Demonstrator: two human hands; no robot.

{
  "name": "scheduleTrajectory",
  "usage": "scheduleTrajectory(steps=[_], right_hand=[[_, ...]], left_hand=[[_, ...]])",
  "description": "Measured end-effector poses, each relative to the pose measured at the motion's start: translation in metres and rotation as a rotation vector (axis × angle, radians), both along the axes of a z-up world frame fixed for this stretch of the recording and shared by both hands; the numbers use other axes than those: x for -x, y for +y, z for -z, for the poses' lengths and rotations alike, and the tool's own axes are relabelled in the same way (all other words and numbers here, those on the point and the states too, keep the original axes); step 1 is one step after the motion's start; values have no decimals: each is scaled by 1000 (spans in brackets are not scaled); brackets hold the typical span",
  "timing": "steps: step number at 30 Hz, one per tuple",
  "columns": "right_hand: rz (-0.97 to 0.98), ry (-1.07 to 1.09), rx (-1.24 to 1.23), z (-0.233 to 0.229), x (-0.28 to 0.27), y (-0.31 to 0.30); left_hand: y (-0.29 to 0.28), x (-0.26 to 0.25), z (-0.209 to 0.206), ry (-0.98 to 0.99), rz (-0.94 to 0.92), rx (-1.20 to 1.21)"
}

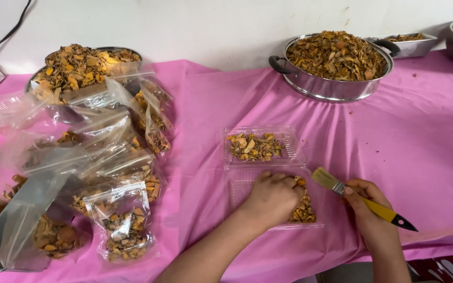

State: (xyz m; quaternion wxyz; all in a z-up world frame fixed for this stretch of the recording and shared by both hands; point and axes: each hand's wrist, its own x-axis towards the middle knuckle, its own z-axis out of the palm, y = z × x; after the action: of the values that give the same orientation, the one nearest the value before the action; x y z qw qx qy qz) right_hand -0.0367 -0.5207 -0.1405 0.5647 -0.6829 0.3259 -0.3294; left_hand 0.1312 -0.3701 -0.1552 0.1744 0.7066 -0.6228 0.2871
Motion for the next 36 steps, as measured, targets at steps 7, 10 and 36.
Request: scheduleTrajectory(steps=[7,10,36], right_hand=[[136,-122,116,-2,5,9],[119,-238,291,-16,16,32],[70,28,961,-57,22,78]], left_hand=[[11,-12,-31,293,33,25],[10,-17,-34,524,-12,-71],[15,-24,-49,933,-9,-52]])
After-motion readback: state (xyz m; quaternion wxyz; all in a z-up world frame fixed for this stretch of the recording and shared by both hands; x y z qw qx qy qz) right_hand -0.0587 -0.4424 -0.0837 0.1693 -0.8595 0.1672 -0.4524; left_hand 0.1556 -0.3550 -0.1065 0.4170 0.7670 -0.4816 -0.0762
